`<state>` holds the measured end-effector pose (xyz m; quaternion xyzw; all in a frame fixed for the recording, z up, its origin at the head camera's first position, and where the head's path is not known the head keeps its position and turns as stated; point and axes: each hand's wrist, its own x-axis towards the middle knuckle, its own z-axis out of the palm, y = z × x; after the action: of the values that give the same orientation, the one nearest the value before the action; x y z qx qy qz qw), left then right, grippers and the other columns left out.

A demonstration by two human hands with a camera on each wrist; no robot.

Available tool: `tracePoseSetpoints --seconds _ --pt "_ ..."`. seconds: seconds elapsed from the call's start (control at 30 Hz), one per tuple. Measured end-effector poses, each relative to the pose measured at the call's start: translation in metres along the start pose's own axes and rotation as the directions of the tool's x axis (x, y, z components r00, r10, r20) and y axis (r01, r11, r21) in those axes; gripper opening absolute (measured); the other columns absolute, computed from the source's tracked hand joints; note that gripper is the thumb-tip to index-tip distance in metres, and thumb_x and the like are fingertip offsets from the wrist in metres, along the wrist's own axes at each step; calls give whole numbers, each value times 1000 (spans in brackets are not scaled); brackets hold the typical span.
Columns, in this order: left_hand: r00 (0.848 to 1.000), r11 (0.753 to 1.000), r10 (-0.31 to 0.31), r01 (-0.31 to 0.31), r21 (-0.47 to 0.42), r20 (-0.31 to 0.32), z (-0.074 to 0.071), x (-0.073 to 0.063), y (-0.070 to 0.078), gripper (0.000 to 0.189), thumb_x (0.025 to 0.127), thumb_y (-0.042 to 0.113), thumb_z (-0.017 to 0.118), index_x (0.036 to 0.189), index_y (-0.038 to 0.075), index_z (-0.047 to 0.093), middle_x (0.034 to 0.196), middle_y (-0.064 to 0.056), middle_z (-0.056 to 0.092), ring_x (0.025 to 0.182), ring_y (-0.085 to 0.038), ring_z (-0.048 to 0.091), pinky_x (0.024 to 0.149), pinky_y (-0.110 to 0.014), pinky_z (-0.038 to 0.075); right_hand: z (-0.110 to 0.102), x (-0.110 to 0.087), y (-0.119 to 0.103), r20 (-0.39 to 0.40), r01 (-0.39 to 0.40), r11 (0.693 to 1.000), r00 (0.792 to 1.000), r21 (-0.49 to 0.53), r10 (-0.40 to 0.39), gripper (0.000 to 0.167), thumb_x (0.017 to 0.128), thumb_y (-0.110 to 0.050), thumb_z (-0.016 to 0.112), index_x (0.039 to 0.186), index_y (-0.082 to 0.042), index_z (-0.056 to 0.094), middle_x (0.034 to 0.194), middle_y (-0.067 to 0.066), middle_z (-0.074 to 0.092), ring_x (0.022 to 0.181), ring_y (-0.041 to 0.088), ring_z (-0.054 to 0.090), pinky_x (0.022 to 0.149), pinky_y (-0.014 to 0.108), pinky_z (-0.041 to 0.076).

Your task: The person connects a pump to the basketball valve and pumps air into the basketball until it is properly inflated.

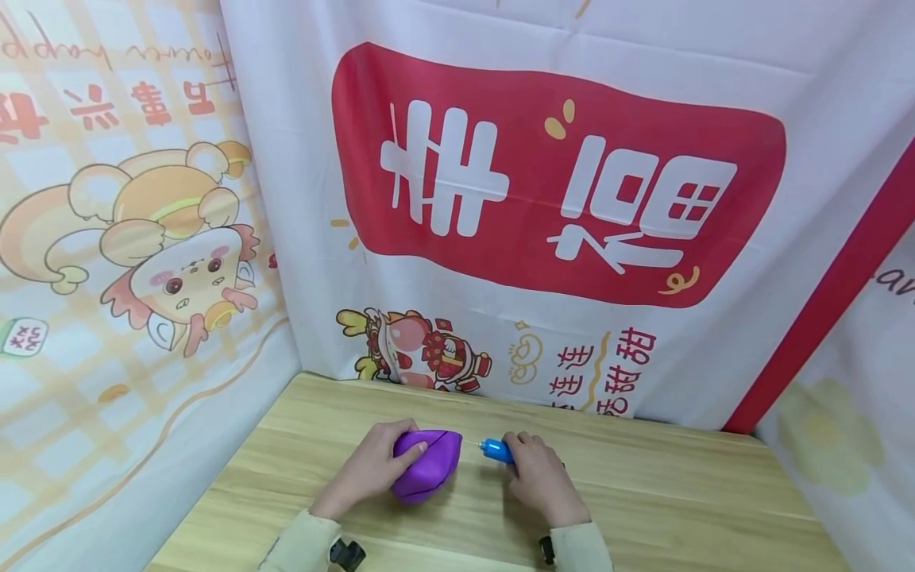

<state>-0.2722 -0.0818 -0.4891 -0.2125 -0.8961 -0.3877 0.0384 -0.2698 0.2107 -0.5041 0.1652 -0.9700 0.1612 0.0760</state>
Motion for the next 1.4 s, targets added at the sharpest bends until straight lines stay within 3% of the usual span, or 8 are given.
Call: tracePoseSetpoints --seconds 0.2,0.43,0.7,0.93,1.23,1.4 --pt "998 996 -58 56 -67 -30 -2 0 0 16 103 35 64 105 19 69 96 1 72 87 -12 61 77 -32 55 -4 1 -3 -3 12 999 1000 36 -12 28 87 -7 79 111 -14 67 96 -2 65 87 16 62 87 48 61" --pt "986 986 -135 125 -108 -96 -1 3 -4 16 103 31 63 104 16 68 93 0 71 85 -12 62 75 -30 55 -10 -2 -8 -3 24 999 1000 36 -24 30 82 -6 79 107 -15 66 90 -6 63 79 12 57 77 41 59" --pt "966 974 -210 194 -115 -153 5 3 -6 22 102 33 65 108 11 68 95 -5 72 83 -14 63 69 -27 55 -24 -5 -19 37 28 999 999 43 -30 32 83 -10 79 113 -13 68 99 -3 69 86 14 63 83 46 61" --pt "962 975 -209 192 -110 -174 7 3 -6 24 102 33 66 104 9 66 90 -7 71 78 -14 63 62 -26 53 -28 -8 -31 90 68 997 993 34 -71 31 86 -12 79 115 -14 69 102 -1 72 89 16 67 84 47 63" --pt "966 978 -197 181 -107 -167 7 3 -9 26 102 34 66 104 9 66 89 -6 70 77 -13 61 62 -25 52 -23 -10 -33 58 119 993 991 -13 -118 29 82 -9 80 107 -15 68 90 -6 67 78 10 61 72 37 59" --pt "966 975 -203 185 -120 -160 8 3 -10 25 102 36 66 103 11 66 88 -4 69 77 -13 60 61 -24 52 -21 -10 -34 52 146 989 988 -20 -145 30 80 -9 80 106 -15 69 90 -5 68 77 11 63 72 37 60"
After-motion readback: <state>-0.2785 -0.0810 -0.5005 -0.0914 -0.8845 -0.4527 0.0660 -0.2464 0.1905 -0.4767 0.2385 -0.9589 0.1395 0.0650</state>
